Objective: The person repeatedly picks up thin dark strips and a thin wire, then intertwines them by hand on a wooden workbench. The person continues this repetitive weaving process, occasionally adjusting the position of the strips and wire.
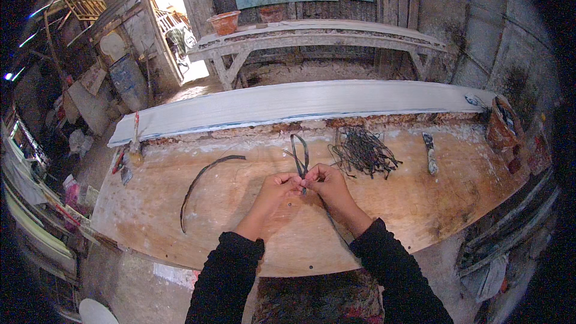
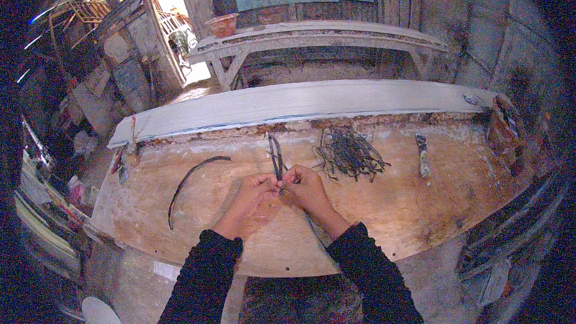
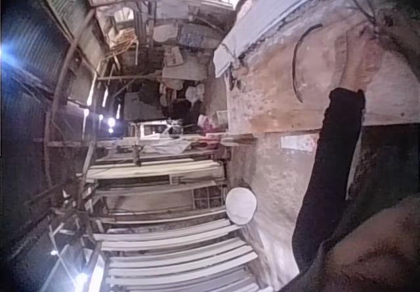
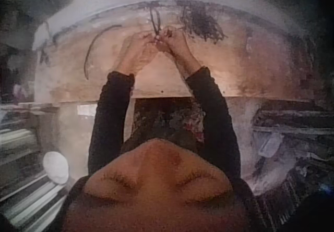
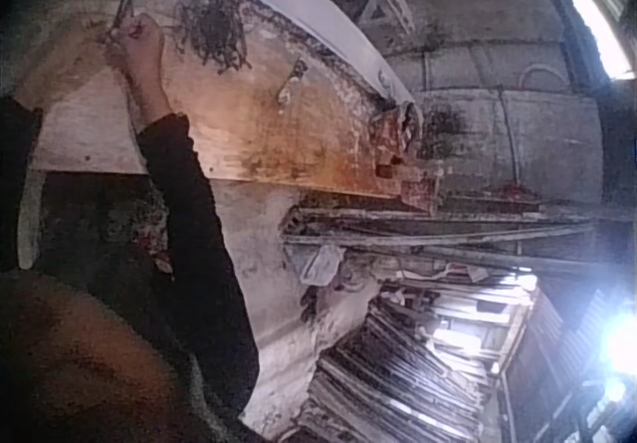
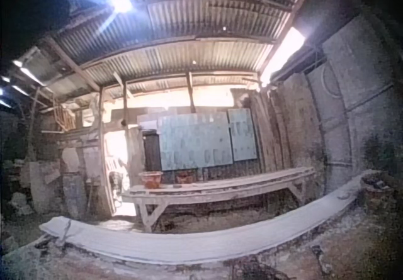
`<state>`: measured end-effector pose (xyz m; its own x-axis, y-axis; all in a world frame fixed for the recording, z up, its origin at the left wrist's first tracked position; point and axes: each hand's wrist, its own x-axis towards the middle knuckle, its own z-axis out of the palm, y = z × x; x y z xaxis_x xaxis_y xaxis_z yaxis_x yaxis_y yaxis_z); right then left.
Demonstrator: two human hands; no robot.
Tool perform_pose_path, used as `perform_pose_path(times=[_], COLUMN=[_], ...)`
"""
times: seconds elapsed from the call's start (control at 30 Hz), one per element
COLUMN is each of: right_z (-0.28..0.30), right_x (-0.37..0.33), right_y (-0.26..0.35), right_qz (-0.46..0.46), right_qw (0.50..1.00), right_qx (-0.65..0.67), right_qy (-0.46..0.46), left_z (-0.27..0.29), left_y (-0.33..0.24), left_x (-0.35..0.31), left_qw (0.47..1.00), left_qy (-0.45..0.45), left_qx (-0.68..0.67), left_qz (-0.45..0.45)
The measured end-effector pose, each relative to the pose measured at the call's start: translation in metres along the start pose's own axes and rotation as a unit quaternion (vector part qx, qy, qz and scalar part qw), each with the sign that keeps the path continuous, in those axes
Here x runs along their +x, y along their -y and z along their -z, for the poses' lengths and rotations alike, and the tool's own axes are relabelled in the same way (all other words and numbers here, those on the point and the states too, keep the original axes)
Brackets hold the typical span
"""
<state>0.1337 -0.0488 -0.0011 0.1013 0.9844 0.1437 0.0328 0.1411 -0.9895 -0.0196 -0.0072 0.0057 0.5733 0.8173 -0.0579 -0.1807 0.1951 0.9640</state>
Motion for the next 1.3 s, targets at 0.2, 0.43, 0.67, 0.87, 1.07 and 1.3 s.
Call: perform_pose_path(times=[0.2, 0.43, 0.67, 0.87, 1.07, 1.3], right_z=[-0.005, -0.005, 0.003, 0.024, 0.035, 0.044], right_x=[-0.004, 0.0, 0.004, 0.013, 0.018, 0.018], right_y=[0.005, -0.006, 0.008, 0.007, 0.003, 0.012], right_qz=[-0.005, 0.035, 0.029, 0.125, 0.15, 0.082], right_qw=[0.999, 0.998, 0.988, 0.969, 0.968, 0.976], right_qx=[-0.049, -0.052, 0.05, -0.134, -0.093, -0.046], right_qy=[0.003, -0.007, -0.144, -0.165, -0.181, -0.197], left_z=[0.005, 0.001, 0.0, -0.008, -0.009, -0.007], left_y=[0.005, -0.003, -0.023, -0.019, -0.022, -0.02], left_x=[0.001, -0.002, -0.011, -0.015, -0.019, -0.023], left_qw=[0.999, 0.999, 0.987, 0.978, 0.972, 0.966], left_qy=[-0.019, -0.031, 0.031, 0.133, 0.179, 0.181], left_qx=[0.048, 0.014, 0.145, 0.137, 0.126, 0.148], left_qz=[0.006, 0.019, 0.057, 0.083, 0.088, 0.107])
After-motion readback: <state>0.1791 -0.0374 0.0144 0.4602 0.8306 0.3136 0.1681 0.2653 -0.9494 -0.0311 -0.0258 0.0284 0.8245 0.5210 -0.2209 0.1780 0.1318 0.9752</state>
